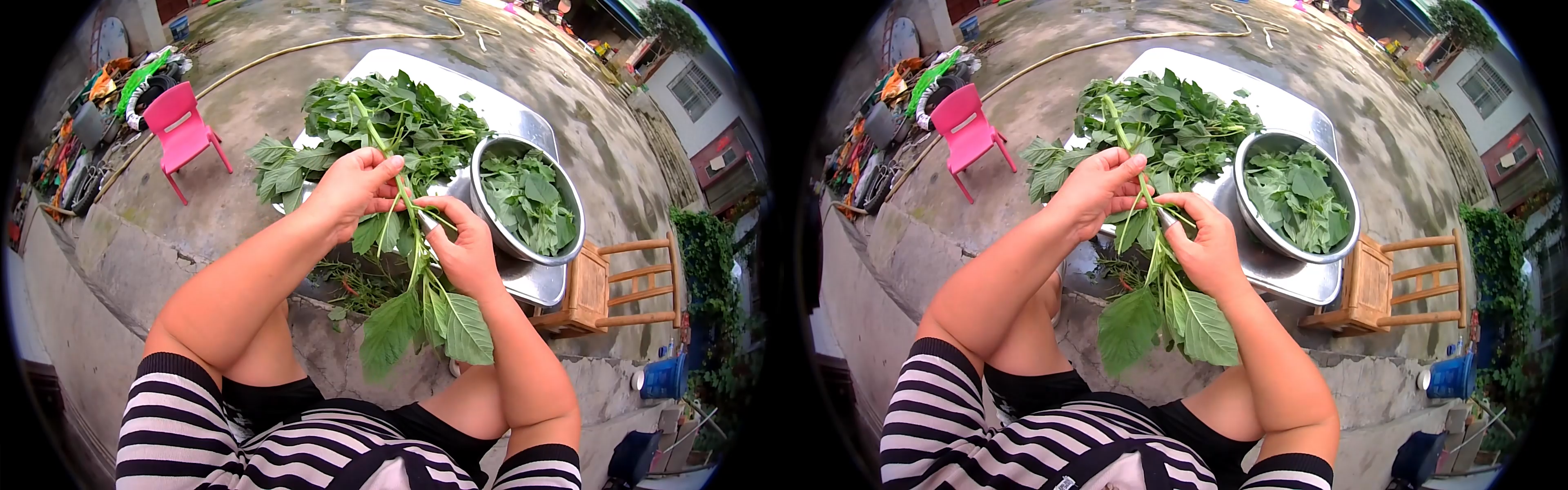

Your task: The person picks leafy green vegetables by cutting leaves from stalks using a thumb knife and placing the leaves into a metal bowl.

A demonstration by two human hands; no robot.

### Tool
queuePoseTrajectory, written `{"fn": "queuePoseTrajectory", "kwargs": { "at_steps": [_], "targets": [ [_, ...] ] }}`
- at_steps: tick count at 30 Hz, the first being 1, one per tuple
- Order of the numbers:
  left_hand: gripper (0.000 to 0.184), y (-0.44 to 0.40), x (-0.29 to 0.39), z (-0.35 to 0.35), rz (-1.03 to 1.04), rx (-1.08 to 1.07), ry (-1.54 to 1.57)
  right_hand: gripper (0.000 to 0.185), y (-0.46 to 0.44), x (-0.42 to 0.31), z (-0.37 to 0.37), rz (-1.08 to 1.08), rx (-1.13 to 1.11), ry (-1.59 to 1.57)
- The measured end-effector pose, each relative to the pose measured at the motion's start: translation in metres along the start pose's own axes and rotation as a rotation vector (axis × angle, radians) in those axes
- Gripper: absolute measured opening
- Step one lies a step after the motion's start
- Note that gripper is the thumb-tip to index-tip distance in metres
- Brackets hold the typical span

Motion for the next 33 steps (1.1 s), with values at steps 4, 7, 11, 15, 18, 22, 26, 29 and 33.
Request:
{"fn": "queuePoseTrajectory", "kwargs": {
  "at_steps": [4, 7, 11, 15, 18, 22, 26, 29, 33],
  "targets": [
    [0.021, 0.006, 0.003, 0.006, -0.031, -0.030, 0.016, 0.030, -0.001, -0.004, -0.004, -0.063, 0.044, 0.113],
    [0.022, 0.010, 0.003, 0.011, -0.019, -0.096, 0.001, 0.029, -0.001, -0.005, -0.006, -0.066, 0.085, 0.154],
    [0.024, 0.011, 0.005, 0.015, 0.044, -0.116, 0.045, 0.023, 0.000, -0.008, -0.010, -0.031, 0.183, 0.213],
    [0.024, 0.014, 0.010, 0.017, 0.086, -0.113, 0.043, 0.020, 0.000, -0.005, -0.009, -0.018, 0.226, 0.217],
    [0.023, 0.011, 0.009, 0.019, 0.105, -0.126, 0.055, 0.021, 0.001, 0.001, -0.010, 0.031, 0.254, 0.243],
    [0.022, 0.009, 0.009, 0.020, 0.160, -0.107, 0.039, 0.019, 0.001, 0.019, -0.012, 0.137, 0.277, 0.201],
    [0.020, 0.021, 0.024, 0.024, 0.212, -0.110, -0.001, 0.012, 0.007, 0.064, -0.035, 0.582, 0.419, -0.311],
    [0.020, 0.020, 0.031, 0.015, 0.257, -0.088, -0.008, 0.016, -0.007, 0.049, -0.075, 0.344, 0.420, -0.042],
    [0.022, 0.011, 0.030, 0.000, 0.234, -0.030, -0.053, 0.028, -0.019, 0.020, -0.141, -0.078, 0.663, 0.608]
  ]
}}
Point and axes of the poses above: each hand's wrist, its own y-axis away from the middle knuckle, its own z-axis out of the palm, x = y × z, the point moved 8 cm from there along -y, towards the middle knuckle, and after that the axes turned 5 degrees about x, right-handed, at the moved point
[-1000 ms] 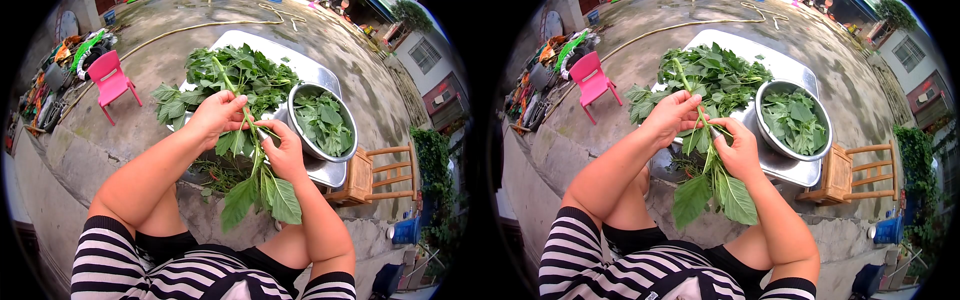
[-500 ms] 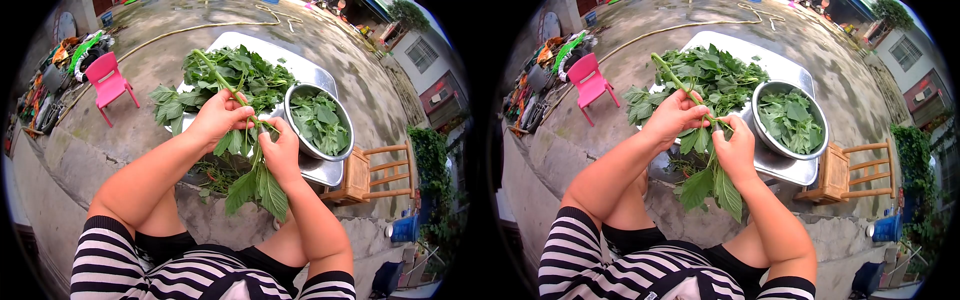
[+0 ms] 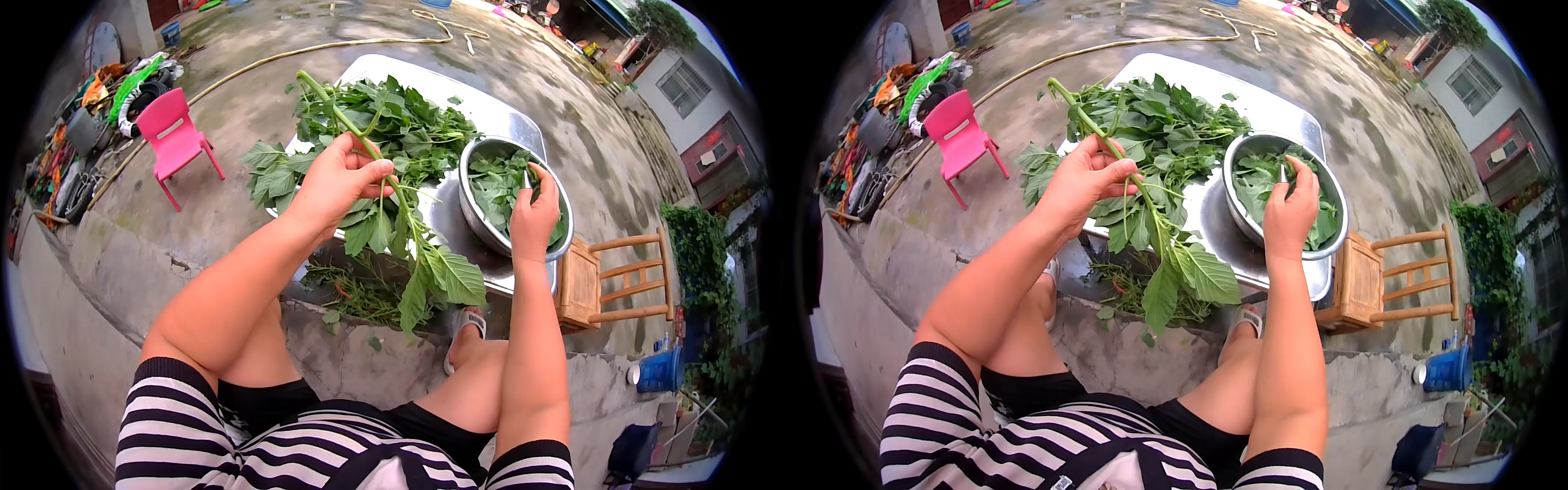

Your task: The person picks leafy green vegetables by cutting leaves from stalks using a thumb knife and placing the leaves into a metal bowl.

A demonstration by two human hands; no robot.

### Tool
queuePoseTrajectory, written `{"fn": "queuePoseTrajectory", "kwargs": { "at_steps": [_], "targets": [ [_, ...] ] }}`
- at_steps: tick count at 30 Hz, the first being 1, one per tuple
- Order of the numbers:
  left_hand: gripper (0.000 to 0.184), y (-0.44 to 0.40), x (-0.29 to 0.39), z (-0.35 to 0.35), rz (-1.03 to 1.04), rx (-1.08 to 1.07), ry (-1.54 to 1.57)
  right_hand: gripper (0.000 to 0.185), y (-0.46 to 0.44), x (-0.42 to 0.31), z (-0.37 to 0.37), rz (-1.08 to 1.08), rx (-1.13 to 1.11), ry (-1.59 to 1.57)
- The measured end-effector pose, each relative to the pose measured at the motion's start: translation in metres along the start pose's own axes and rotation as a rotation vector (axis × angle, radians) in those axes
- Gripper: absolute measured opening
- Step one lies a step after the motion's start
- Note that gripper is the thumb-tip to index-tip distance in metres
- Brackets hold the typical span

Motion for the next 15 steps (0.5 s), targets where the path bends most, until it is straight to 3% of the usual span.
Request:
{"fn": "queuePoseTrajectory", "kwargs": {
  "at_steps": [2, 4, 5, 7, 12, 15],
  "targets": [
    [0.025, -0.006, -0.004, -0.007, -0.004, 0.023, -0.009, 0.028, -0.005, 0.033, -0.008, -0.025, 0.055, 0.081],
    [0.025, -0.007, -0.003, -0.008, -0.012, 0.030, -0.023, 0.031, 0.000, 0.067, -0.009, -0.027, 0.051, 0.646],
    [0.026, -0.007, -0.003, -0.010, -0.020, 0.040, -0.035, 0.031, -0.003, 0.075, -0.013, -0.025, 0.051, 0.645],
    [0.027, -0.009, -0.005, -0.011, -0.024, 0.041, -0.050, 0.030, -0.005, 0.100, -0.014, 0.126, -0.073, 0.560],
    [0.027, -0.009, -0.006, -0.012, -0.021, 0.063, -0.074, 0.022, -0.010, 0.081, -0.015, 0.025, 0.003, 0.454],
    [0.026, -0.012, -0.005, -0.015, -0.010, 0.082, -0.091, 0.023, 0.003, 0.052, 0.009, 0.305, -0.257, -0.216]
  ]
}}
Point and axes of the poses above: each hand's wrist, its own y-axis away from the middle knuckle, its own z-axis out of the palm, x = y × z, the point moved 8 cm from there along -y, towards the middle knuckle, and after that the axes turned 5 degrees about x, right-handed, at the moved point
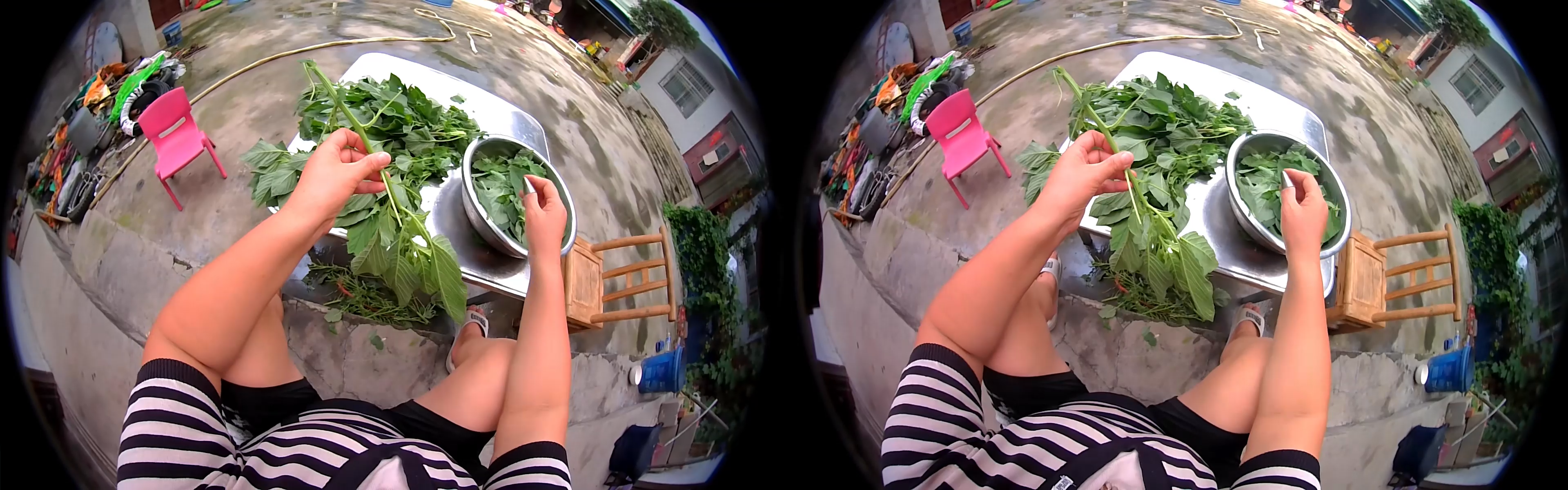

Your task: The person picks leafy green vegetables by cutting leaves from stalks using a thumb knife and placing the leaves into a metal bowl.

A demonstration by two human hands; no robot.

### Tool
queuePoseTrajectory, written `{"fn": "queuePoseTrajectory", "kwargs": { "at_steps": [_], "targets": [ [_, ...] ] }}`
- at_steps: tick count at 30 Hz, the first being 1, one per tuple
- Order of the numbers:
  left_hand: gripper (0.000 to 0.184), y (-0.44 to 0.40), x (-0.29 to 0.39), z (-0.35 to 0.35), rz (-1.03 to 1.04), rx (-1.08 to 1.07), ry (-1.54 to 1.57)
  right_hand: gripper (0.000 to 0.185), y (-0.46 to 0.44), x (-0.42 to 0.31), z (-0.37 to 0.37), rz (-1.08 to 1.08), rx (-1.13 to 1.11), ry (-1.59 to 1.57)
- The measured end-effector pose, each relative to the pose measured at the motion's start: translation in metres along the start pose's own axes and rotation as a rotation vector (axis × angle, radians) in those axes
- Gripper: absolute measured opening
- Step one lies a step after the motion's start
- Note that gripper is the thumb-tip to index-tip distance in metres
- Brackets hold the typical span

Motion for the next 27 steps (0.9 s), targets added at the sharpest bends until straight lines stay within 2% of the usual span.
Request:
{"fn": "queuePoseTrajectory", "kwargs": {
  "at_steps": [1, 2, 4, 6, 9, 16, 19, 22, 25, 27],
  "targets": [
    [0.026, -0.001, 0.000, -0.002, 0.005, 0.007, -0.001, 0.023, 0.012, -0.017, 0.017, 0.043, -0.124, -0.240],
    [0.026, -0.002, 0.000, -0.003, 0.011, 0.013, -0.003, 0.023, 0.027, -0.036, 0.034, 0.086, -0.286, -0.338],
    [0.026, -0.003, 0.001, -0.006, 0.014, 0.027, -0.010, 0.025, 0.060, -0.054, 0.067, 0.177, -0.604, -0.329],
    [0.026, -0.004, 0.001, -0.006, 0.016, 0.034, -0.019, 0.033, 0.090, -0.071, 0.083, 0.246, -0.713, -0.247],
    [0.025, -0.004, 0.004, -0.006, 0.040, 0.047, -0.027, 0.031, 0.097, -0.070, 0.093, 0.060, -0.682, -0.019],
    [0.025, -0.002, 0.011, -0.002, 0.072, 0.041, -0.047, 0.032, 0.098, -0.060, 0.099, 0.084, -0.751, 0.069],
    [0.024, -0.002, 0.012, -0.001, 0.085, 0.033, -0.049, 0.031, 0.098, -0.056, 0.099, 0.112, -0.737, -0.002],
    [0.025, 0.002, 0.017, 0.003, 0.108, 0.022, -0.055, 0.027, 0.094, -0.055, 0.096, 0.047, -0.650, -0.050],
    [0.025, 0.011, 0.024, 0.013, 0.175, -0.002, -0.042, 0.025, 0.089, -0.047, 0.097, 0.092, -0.625, 0.071],
    [0.025, 0.019, 0.028, 0.021, 0.233, -0.026, -0.005, 0.021, 0.092, -0.019, 0.102, 0.489, -0.599, -0.162]
  ]
}}
Point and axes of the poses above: each hand's wrist, its own y-axis away from the middle knuckle, its own z-axis out of the palm, x = y × z, the point moved 8 cm from there along -y, towards the middle knuckle, and after that the axes turned 5 degrees about x, right-handed, at the moved point
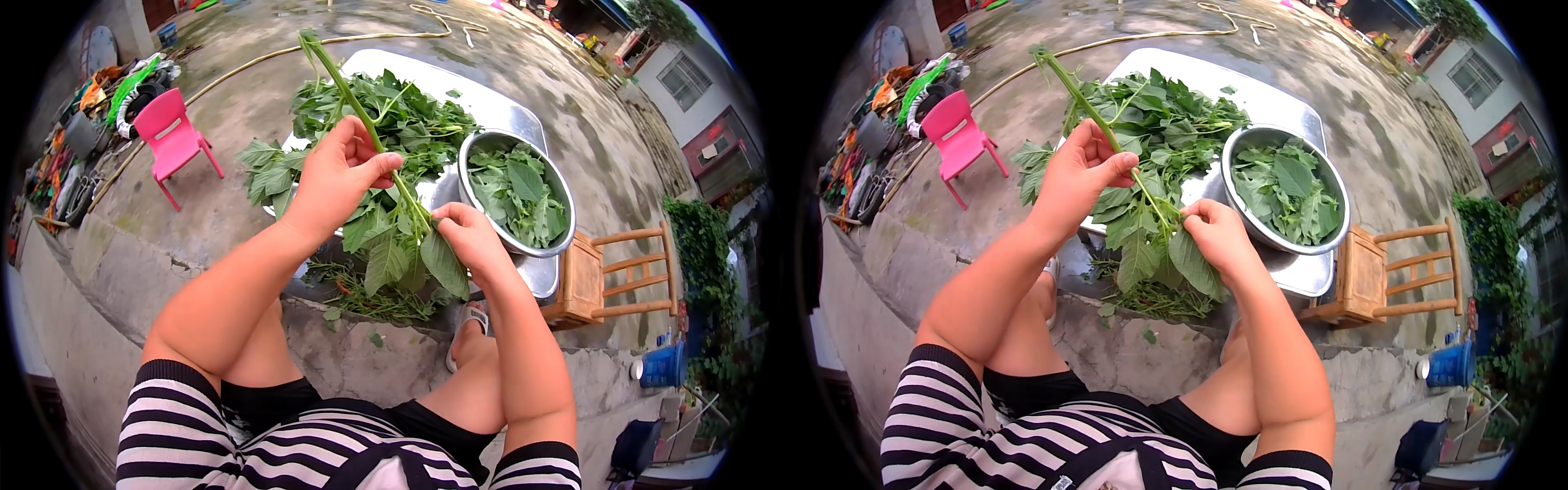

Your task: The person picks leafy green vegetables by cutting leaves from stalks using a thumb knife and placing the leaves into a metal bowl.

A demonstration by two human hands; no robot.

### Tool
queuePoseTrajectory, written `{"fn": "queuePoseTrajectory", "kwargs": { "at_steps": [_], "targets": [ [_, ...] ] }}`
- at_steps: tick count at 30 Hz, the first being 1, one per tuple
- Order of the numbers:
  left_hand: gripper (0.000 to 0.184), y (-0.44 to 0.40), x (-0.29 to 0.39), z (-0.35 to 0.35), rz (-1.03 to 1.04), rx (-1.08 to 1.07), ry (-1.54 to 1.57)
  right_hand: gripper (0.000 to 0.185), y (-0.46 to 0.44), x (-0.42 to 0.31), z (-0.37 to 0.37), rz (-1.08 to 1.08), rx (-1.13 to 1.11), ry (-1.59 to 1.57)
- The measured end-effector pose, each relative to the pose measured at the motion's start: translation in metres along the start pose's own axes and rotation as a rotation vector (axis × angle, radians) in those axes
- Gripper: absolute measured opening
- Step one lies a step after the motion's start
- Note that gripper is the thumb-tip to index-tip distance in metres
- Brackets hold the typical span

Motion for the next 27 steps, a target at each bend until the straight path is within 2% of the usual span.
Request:
{"fn": "queuePoseTrajectory", "kwargs": {
  "at_steps": [1, 3, 9, 11, 12, 13, 16, 18, 19, 21, 22, 23, 25, 27],
  "targets": [
    [0.025, 0.004, -0.001, 0.002, 0.000, -0.003, 0.002, 0.021, -0.003, 0.003, -0.002, 0.001, 0.004, 0.001],
    [0.024, 0.009, -0.002, 0.009, 0.055, -0.066, -0.111, 0.019, -0.011, 0.012, -0.002, 0.081, -0.008, -0.195],
    [0.022, 0.005, -0.015, 0.009, 0.022, -0.035, -0.038, 0.019, -0.022, 0.003, -0.023, -0.027, 0.121, -0.265],
    [0.021, 0.004, -0.020, 0.011, 0.013, -0.020, 0.009, 0.021, -0.011, -0.032, -0.040, -0.356, 0.401, 0.365],
    [0.021, 0.005, -0.026, 0.012, 0.009, -0.006, 0.035, 0.020, -0.005, -0.045, -0.040, -0.575, 0.502, 0.513],
    [0.021, 0.006, -0.028, 0.014, 0.005, 0.010, 0.061, 0.020, -0.003, -0.049, -0.039, -0.574, 0.504, 0.512],
    [0.020, 0.006, -0.031, 0.019, -0.014, 0.052, 0.123, 0.014, 0.008, -0.069, -0.044, -0.667, 0.717, 0.760],
    [0.020, 0.002, -0.027, 0.013, -0.007, 0.076, 0.149, 0.015, 0.001, -0.066, -0.078, -0.629, 0.838, 0.747],
    [0.019, 0.000, -0.025, 0.006, -0.003, 0.106, 0.174, 0.016, -0.003, -0.061, -0.100, -0.617, 0.894, 0.709],
    [0.020, -0.004, -0.025, -0.005, -0.055, 0.091, 0.150, 0.020, 0.006, -0.068, -0.131, -0.743, 0.985, 0.633],
    [0.020, -0.005, -0.031, -0.008, -0.122, 0.080, 0.170, 0.028, 0.005, -0.065, -0.144, -0.712, 1.032, 0.649],
    [0.020, -0.006, -0.038, -0.010, -0.194, 0.067, 0.187, 0.028, -0.002, -0.054, -0.152, -0.707, 1.031, 0.647],
    [0.020, -0.005, -0.044, -0.013, -0.227, 0.083, 0.189, 0.035, 0.009, -0.054, -0.144, -0.867, 1.288, 0.968],
    [0.020, -0.006, -0.054, -0.016, -0.298, 0.101, 0.216, 0.038, 0.013, -0.051, -0.140, -0.841, 1.259, 0.973]
  ]
}}
Point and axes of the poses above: each hand's wrist, its own y-axis away from the middle knuckle, its own z-axis out of the palm, x = y × z, the point moved 8 cm from there along -y, towards the middle knuckle, and after that the axes turned 5 degrees about x, right-handed, at the moved point
